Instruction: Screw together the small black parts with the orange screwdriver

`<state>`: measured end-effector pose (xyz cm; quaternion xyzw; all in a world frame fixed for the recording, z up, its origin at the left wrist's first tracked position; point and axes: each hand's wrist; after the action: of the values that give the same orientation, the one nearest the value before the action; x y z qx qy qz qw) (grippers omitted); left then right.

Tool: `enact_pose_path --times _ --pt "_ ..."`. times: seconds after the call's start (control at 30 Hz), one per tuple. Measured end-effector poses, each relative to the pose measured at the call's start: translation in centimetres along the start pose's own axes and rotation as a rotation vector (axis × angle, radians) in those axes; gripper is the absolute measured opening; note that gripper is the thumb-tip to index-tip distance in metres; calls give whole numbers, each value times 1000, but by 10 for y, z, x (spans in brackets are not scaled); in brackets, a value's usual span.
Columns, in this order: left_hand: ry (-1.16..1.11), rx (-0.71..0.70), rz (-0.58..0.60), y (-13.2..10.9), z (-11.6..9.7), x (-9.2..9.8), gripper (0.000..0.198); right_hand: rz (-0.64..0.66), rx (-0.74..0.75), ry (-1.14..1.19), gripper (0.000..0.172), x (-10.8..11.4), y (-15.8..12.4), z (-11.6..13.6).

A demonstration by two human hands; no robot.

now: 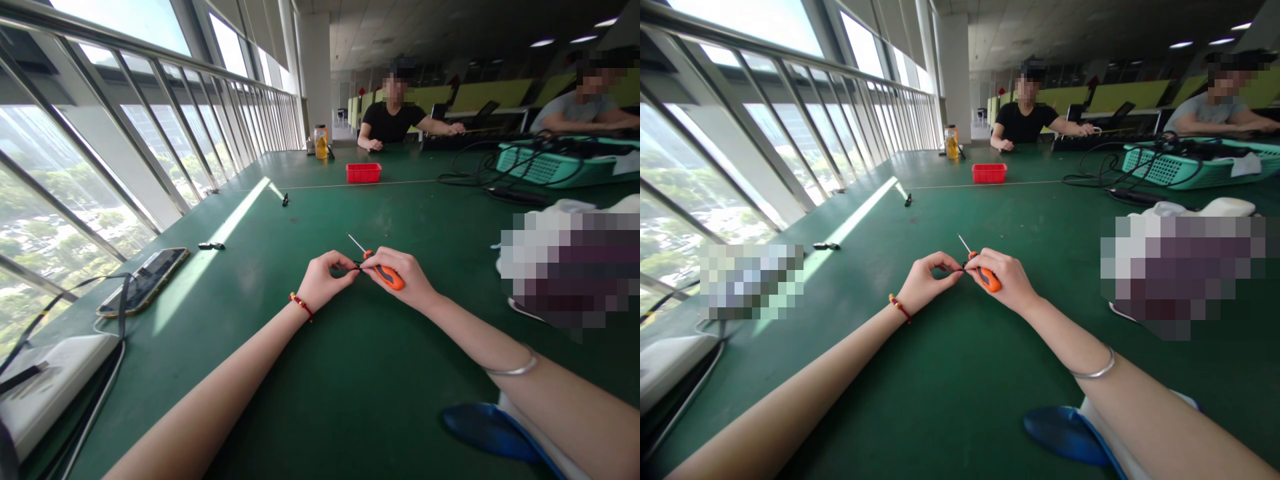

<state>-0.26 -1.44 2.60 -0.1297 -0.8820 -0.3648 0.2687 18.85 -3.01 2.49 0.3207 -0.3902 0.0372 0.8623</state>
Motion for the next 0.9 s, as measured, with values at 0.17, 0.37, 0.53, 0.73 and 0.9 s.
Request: enact_pose_path --times 0.17,0.37,0.53,0.73,0.9 --pt "9 8 3 0 -3 0 6 -18 -2 -34 16 -1 0 0" --pt "54 -43 12 -1 -1 -1 6 50 -20 -123 17 -1 0 -2" --pt "84 -81 30 -2 1 -2 6 66 -6 -134 15 0 1 -3" --pt "134 -83 56 -2 0 -1 10 65 -11 -122 16 -1 1 -7" --pt "182 -125 71 -3 1 -1 13 57 -30 -117 16 0 1 -8"
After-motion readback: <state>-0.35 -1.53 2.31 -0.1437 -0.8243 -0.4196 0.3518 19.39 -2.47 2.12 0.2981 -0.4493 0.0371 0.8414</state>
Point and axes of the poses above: each hand's wrist, its own y-axis towards the middle knuckle, its own x-axis out of the back of the hand, z = x × y, and after that the axes turned 8 degrees about -x, right-handed
